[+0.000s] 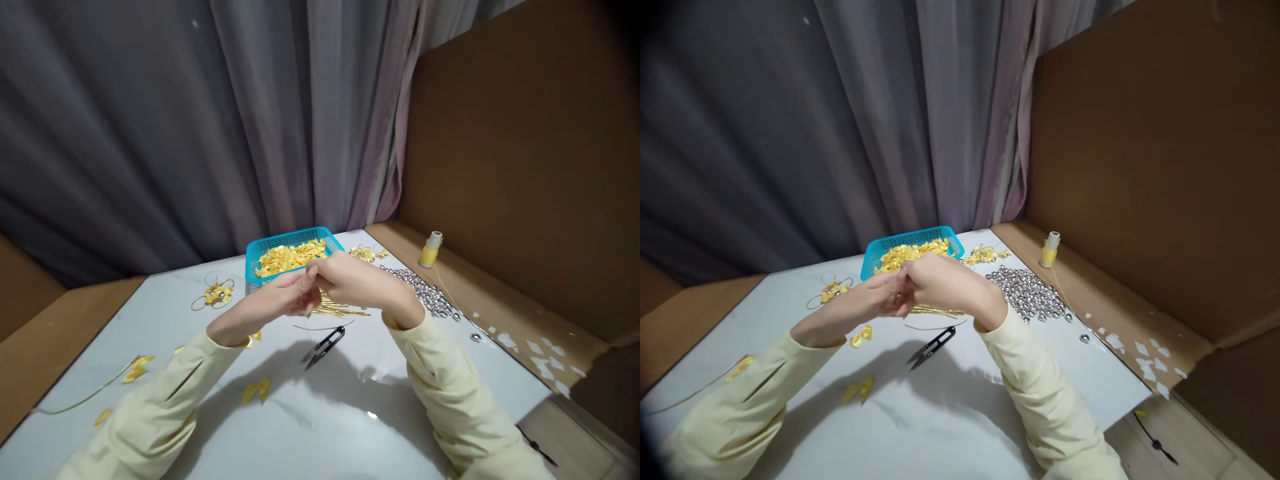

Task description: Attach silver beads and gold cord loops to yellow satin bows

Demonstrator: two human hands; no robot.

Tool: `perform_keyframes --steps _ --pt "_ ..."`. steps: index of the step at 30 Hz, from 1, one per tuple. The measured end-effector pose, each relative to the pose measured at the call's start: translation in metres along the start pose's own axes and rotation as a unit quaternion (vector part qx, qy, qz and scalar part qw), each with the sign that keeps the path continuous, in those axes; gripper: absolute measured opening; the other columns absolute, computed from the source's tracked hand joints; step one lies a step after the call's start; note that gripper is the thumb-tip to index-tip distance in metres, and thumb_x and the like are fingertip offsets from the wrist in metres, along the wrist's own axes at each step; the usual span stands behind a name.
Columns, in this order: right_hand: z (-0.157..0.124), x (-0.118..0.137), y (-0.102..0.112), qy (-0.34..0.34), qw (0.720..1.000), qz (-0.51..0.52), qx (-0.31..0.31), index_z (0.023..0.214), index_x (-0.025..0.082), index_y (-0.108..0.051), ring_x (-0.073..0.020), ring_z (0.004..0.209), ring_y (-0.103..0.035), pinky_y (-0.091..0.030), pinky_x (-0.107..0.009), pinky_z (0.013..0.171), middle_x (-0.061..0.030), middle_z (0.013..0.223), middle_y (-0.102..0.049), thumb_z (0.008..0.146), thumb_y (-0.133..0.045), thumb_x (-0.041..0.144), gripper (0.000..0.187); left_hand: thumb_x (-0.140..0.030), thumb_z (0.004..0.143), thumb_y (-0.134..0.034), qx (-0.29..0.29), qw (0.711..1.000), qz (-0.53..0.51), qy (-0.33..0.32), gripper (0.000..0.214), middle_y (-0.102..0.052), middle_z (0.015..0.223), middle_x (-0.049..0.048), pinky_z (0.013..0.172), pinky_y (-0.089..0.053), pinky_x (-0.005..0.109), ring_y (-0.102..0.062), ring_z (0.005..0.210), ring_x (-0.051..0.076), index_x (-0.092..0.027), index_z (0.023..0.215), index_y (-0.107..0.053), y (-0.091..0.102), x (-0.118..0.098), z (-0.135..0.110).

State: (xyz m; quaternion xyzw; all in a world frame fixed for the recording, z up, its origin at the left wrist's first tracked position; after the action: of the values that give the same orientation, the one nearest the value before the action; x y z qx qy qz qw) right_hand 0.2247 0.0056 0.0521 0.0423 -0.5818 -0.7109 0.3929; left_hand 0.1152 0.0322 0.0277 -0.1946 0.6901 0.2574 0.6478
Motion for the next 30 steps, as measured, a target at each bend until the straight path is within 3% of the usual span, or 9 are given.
perform_keyframes --steps 5,8,12,17,22,26,28,30 --pt "-0.002 -0.006 0.012 0.042 0.999 0.025 -0.009 0.065 0.017 -0.038 -0.0065 0.049 -0.033 -0.023 -0.021 0.048 0.0047 0.055 -0.041 0.072 -0.041 0.004 0.016 -0.034 0.086 -0.051 -0.028 0.999 0.022 -0.003 0.025 -0.035 0.051 -0.0049 0.039 -0.019 0.019 -0.025 0.042 0.007 -0.017 0.068 -0.051 -0.004 -0.008 0.004" --pt "-0.003 -0.010 0.018 0.034 0.999 0.013 -0.033 0.063 0.017 -0.040 -0.0067 0.050 -0.032 -0.021 -0.022 0.048 0.0049 0.054 -0.041 0.073 -0.041 0.003 0.017 -0.031 0.086 -0.052 -0.051 0.997 0.053 0.021 0.016 -0.029 0.050 -0.0072 0.040 -0.019 0.020 -0.022 0.041 0.007 -0.018 0.075 -0.053 -0.001 -0.012 0.000" --pt "-0.005 -0.017 0.023 0.018 0.999 0.031 -0.037 0.065 0.016 -0.046 -0.0067 0.050 -0.035 -0.022 -0.022 0.048 0.0040 0.054 -0.047 0.073 -0.044 0.005 0.013 -0.027 0.084 -0.055 -0.047 0.996 0.063 0.043 0.016 -0.033 0.048 -0.0060 0.040 -0.022 0.019 -0.025 0.041 0.006 -0.016 0.072 -0.058 0.009 -0.012 -0.002" --pt "-0.006 -0.025 0.027 0.017 0.995 0.081 -0.064 0.067 0.015 -0.050 -0.0066 0.051 -0.041 -0.027 -0.020 0.049 0.0026 0.056 -0.052 0.079 -0.044 0.014 0.013 -0.024 0.078 -0.064 -0.077 0.995 -0.049 0.028 0.012 -0.034 0.045 -0.0067 0.036 -0.020 0.014 -0.023 0.037 0.003 -0.012 0.075 -0.064 0.024 -0.006 -0.002" --pt "0.000 -0.029 0.026 -0.010 0.989 0.038 -0.146 0.064 0.014 -0.055 -0.0068 0.052 -0.033 -0.025 -0.021 0.051 0.0036 0.055 -0.044 0.077 -0.047 0.014 0.015 -0.021 0.081 -0.060 -0.104 0.989 -0.106 0.006 0.012 -0.030 0.044 -0.0087 0.033 -0.018 0.011 -0.016 0.036 0.001 -0.013 0.073 -0.059 0.035 -0.003 -0.003" --pt "0.005 -0.028 0.022 -0.008 0.985 0.025 -0.169 0.066 0.013 -0.057 -0.0071 0.054 -0.034 -0.027 -0.022 0.053 0.0021 0.057 -0.049 0.078 -0.047 0.015 0.015 -0.018 0.081 -0.059 -0.094 0.985 -0.148 0.006 0.011 -0.025 0.043 -0.0104 0.031 -0.017 0.010 -0.013 0.035 0.001 -0.012 0.072 -0.059 0.042 0.000 -0.004" --pt "0.005 -0.028 0.021 -0.009 0.984 0.026 -0.178 0.067 0.013 -0.058 -0.0072 0.053 -0.035 -0.028 -0.022 0.054 0.0018 0.057 -0.050 0.079 -0.047 0.016 0.016 -0.015 0.079 -0.060 -0.073 0.985 -0.156 0.020 0.004 -0.029 0.042 -0.0099 0.032 -0.021 0.011 -0.019 0.033 0.002 -0.012 0.077 -0.061 0.044 0.002 -0.005" --pt "0.005 -0.025 0.020 0.003 0.983 0.022 -0.182 0.067 0.014 -0.057 -0.0072 0.053 -0.036 -0.028 -0.021 0.054 0.0019 0.057 -0.050 0.078 -0.046 0.013 0.015 -0.017 0.079 -0.060 -0.022 0.990 -0.133 0.040 0.009 -0.049 0.051 -0.0024 0.041 -0.036 0.013 -0.042 0.043 0.005 -0.012 0.087 -0.063 0.040 0.004 -0.006"
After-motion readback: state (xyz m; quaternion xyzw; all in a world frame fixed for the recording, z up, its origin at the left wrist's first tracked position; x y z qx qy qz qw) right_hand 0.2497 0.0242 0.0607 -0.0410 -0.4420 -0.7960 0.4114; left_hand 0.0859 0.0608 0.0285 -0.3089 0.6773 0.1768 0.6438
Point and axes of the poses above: each hand's wrist, its own z-axis towards the middle knuckle, its own y-axis out of the back of the hand, x = y × z, the point moved 4 cm from there along z, towards the middle knuckle
